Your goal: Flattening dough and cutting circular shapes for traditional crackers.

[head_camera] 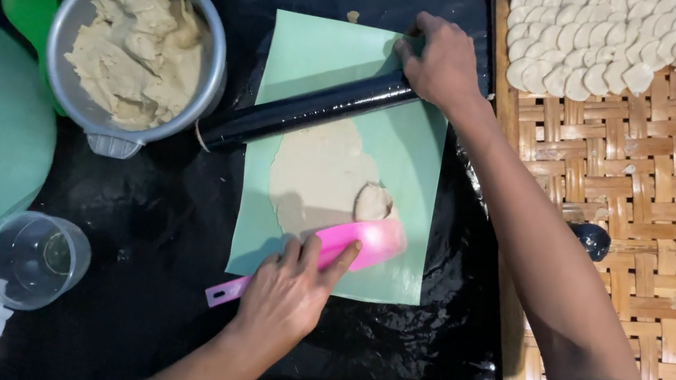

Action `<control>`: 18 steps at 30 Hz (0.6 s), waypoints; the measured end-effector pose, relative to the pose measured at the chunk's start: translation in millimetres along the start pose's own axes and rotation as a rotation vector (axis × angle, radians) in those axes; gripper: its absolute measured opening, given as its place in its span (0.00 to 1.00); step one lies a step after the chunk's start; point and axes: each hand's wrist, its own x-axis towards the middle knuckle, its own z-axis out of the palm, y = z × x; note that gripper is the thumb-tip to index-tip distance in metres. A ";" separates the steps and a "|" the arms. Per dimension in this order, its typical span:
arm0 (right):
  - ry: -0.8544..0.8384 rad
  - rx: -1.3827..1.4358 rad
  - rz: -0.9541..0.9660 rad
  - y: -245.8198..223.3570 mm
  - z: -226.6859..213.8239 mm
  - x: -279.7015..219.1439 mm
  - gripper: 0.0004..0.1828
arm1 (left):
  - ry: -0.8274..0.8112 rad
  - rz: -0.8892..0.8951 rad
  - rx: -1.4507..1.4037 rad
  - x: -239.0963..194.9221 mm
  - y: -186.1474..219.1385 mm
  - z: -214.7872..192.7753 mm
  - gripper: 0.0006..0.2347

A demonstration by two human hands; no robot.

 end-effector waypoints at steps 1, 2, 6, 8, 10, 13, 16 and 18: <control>-0.003 0.001 0.007 1.0 -0.1 0.8 0.13 | -0.006 0.004 -0.003 -0.6 0.2 1.1 0.32; -0.003 0.006 -0.004 1.3 0.5 1.3 0.13 | -0.026 -0.026 -0.077 -2.0 0.5 2.3 0.33; -0.004 0.005 -0.026 3.9 3.6 2.5 0.14 | -0.148 -0.085 -0.174 -5.3 2.7 -2.0 0.33; 0.012 -0.002 -0.045 4.8 5.0 2.2 0.14 | -0.178 -0.086 -0.194 -7.5 -0.2 -5.5 0.33; 0.034 -0.008 -0.065 3.3 4.2 2.1 0.14 | -0.206 -0.084 -0.209 -11.5 -3.5 -11.8 0.34; 0.012 0.016 -0.006 1.7 2.5 2.2 0.14 | -0.179 -0.089 -0.307 -18.8 -7.0 -25.5 0.31; 0.010 -0.008 -0.007 5.8 5.2 1.7 0.14 | -0.141 -0.072 -0.421 -21.0 -1.2 -42.6 0.34; 0.016 -0.015 -0.020 6.3 7.8 1.9 0.14 | -0.098 -0.300 -0.640 -18.5 8.7 -55.0 0.29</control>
